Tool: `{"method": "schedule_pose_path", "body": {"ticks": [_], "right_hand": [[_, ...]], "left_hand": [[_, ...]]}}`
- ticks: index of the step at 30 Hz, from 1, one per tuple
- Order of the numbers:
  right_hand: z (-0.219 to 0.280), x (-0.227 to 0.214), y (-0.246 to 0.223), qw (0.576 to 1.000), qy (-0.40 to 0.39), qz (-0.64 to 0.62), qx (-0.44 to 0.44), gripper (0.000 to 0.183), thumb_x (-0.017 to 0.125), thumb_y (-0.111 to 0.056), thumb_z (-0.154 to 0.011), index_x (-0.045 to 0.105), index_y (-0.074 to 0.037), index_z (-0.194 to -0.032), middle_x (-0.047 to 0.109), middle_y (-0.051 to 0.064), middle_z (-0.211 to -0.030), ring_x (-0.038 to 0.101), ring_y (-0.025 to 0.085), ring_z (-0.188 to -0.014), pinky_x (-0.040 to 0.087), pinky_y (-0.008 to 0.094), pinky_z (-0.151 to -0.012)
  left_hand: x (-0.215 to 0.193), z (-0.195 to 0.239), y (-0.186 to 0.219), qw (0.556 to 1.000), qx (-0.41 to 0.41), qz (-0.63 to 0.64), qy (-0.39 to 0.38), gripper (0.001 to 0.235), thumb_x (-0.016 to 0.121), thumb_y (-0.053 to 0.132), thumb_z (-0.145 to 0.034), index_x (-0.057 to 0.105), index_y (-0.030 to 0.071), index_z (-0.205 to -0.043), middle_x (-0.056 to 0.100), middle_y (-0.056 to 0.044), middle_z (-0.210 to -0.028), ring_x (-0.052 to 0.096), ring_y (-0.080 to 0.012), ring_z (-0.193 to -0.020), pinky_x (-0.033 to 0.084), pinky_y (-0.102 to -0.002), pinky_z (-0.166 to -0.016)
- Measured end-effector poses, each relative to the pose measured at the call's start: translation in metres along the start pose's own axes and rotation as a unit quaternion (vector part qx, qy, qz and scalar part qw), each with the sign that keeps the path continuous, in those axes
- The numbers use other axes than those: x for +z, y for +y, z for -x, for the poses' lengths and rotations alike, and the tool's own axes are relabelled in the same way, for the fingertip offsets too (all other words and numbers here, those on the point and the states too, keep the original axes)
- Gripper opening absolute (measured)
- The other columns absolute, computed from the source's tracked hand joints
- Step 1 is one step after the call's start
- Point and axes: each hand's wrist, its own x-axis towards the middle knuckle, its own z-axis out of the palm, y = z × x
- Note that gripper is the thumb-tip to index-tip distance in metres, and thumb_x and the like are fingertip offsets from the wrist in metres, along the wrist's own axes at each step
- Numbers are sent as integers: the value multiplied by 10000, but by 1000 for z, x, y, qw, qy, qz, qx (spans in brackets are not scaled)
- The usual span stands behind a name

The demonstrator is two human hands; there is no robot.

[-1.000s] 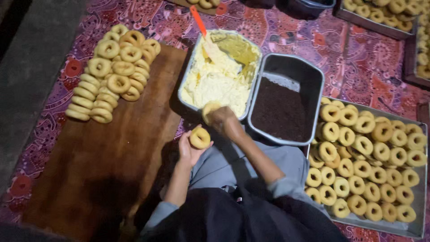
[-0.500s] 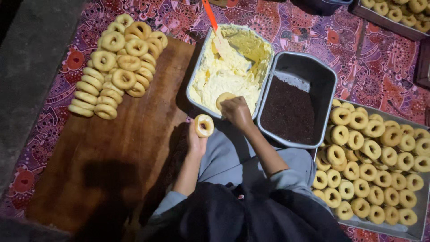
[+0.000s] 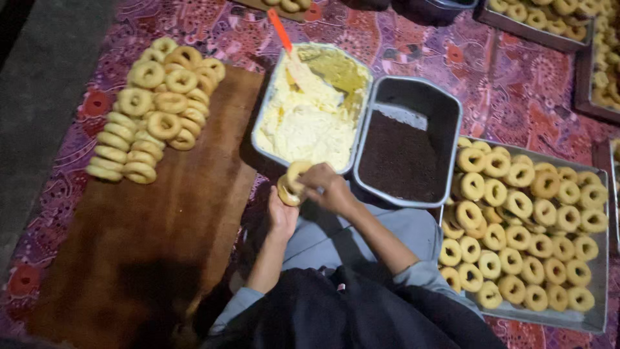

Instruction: The person sits on the floor and repeatedly picks up ring-shaped doughnuts, inserts a yellow paste into the center hole using fingers, and places the filled doughnuts onto a metal tray. The process is repeated for multiple doughnuts.

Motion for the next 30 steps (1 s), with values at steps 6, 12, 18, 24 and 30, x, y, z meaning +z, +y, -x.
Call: {"method": "schedule_pose_path", "body": {"ticks": [6, 12, 18, 24, 30], "right_hand": [[84, -72, 72, 926, 208, 217, 228, 216, 710, -75, -818, 749, -51, -1029, 744, 151, -1072, 662, 359, -1023, 541, 449, -918], [162, -140, 147, 896, 131, 152, 397, 235, 730, -131, -814, 765, -61, -1035, 732, 165, -935, 685, 356, -918, 561, 453, -829], [194, -148, 134, 592, 428, -534, 425, 344, 565, -97, -785, 704, -67, -1098, 755, 113, -1001, 731, 252, -906, 647, 422, -745], [166, -142, 96, 898, 340, -18, 280, 353, 727, -77, -865, 682, -68, -1215, 715, 93, -1159, 672, 246, -1085, 578, 364, -965], [137, -153, 74, 849, 366, -33, 380, 520, 753, -192, -855, 543, -180, -1331, 616, 2, -1254, 632, 209, -1136, 575, 383, -887]], "left_hand": [[60, 1, -54, 986, -96, -122, -64, 463, 482, 379, -1036, 597, 53, -1343, 623, -92, -1353, 605, -212, -1251, 493, -398, -1077], [139, -61, -141, 636, 185, -717, -217, 287, 703, 213, -952, 685, -63, -877, 699, -180, -1219, 656, -331, -1137, 535, -414, -982], [154, -101, -189, 405, 226, -819, -337, 193, 617, 82, -871, 684, -53, -992, 621, -242, -1316, 621, -413, -1168, 525, -476, -951], [125, -95, -210, 926, -178, -332, -26, 348, 391, 226, -1085, 562, -6, -1279, 620, -182, -1281, 647, -284, -1174, 554, -429, -997], [131, -85, -221, 956, -217, -159, -118, 393, 352, 137, -1075, 531, 16, -1404, 606, -139, -1387, 607, -266, -1276, 519, -426, -1070]]}}
